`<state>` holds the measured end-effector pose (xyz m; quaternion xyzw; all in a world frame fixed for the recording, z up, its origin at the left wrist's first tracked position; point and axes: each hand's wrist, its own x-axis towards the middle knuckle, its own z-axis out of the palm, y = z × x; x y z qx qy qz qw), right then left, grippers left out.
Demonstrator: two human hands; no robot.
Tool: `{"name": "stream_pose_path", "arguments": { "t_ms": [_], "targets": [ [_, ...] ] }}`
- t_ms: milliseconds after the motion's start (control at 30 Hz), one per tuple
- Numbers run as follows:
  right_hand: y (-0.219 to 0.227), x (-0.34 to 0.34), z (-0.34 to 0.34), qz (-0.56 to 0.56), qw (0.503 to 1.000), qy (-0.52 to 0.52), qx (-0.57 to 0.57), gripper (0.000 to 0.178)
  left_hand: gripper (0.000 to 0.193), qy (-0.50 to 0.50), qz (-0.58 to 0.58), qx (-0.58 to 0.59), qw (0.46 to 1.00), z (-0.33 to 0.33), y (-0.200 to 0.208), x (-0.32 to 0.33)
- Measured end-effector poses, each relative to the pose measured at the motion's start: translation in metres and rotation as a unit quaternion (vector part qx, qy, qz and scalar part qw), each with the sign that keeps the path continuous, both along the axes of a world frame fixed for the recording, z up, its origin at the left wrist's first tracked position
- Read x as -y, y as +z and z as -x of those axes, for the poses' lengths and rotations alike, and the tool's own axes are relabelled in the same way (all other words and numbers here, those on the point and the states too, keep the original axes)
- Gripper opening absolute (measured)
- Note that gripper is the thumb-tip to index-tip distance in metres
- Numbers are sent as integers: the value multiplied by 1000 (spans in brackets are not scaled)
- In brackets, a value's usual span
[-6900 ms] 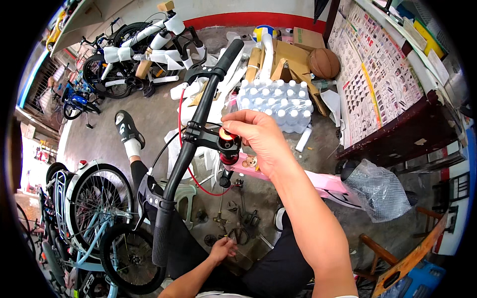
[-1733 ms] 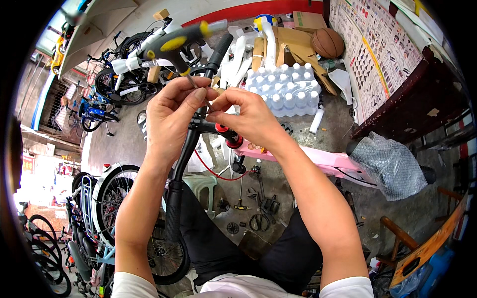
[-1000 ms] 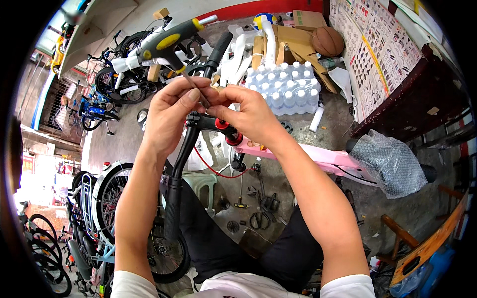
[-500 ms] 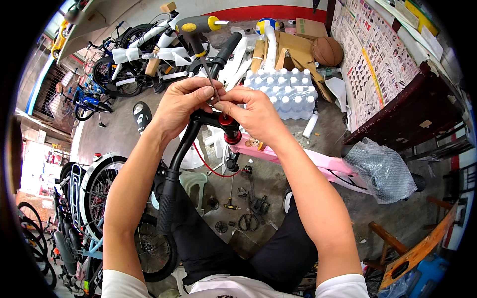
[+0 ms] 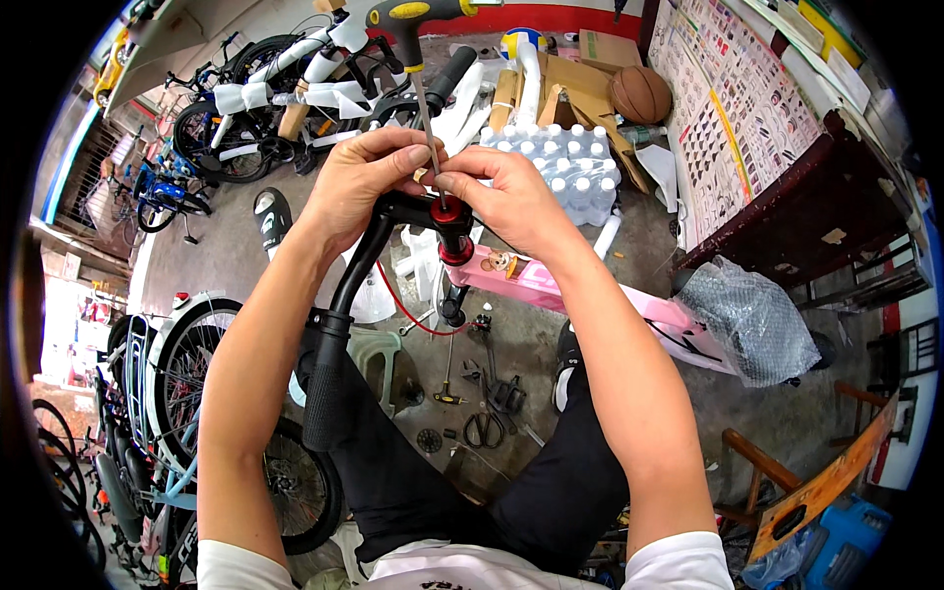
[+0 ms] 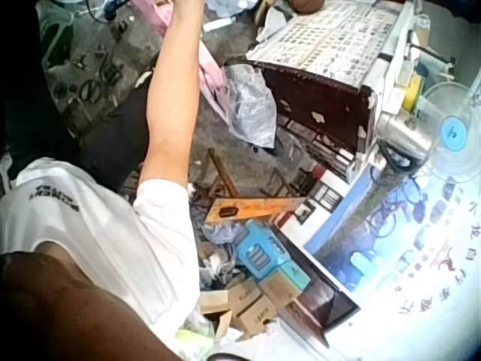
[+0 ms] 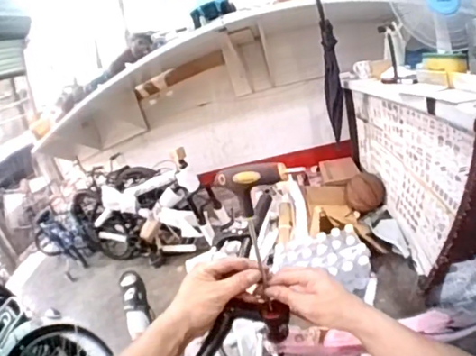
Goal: The person assembles a pink bicycle by using a hex key to tighten the stem and handlebar bolts, then attaches the front wheel to the fork by hand and with a wrench.
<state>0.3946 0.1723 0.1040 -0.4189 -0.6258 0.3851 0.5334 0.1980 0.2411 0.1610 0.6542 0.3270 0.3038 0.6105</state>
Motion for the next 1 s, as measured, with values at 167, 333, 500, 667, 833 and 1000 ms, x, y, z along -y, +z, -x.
{"name": "stream_pose_path", "arguments": {
  "t_ms": [167, 333, 500, 667, 833, 1000],
  "targets": [
    [5, 3, 1, 8, 1000, -5, -2, 22, 21, 8, -11, -4, 1000, -1, 3, 4],
    [5, 3, 0, 4, 1000, -15, 14, 21, 21, 17, -9, -15, 1000, -2, 3, 5],
    [6, 4, 0, 20, 1000, -15, 1, 18, 20, 3, -13, -12, 1000, -1, 3, 4],
    [5, 3, 4, 41, 998, -34, -29, 16, 20, 4, -28, -21, 999, -2, 4, 6],
    [5, 4, 0, -28, 999, -20, 15, 19, 20, 3, -13, -5, 1000, 1, 1, 4],
    [1, 3, -1, -7, 1000, -11, 2, 20, 19, -9, -3, -4, 1000, -1, 2, 4]
  ]
}}
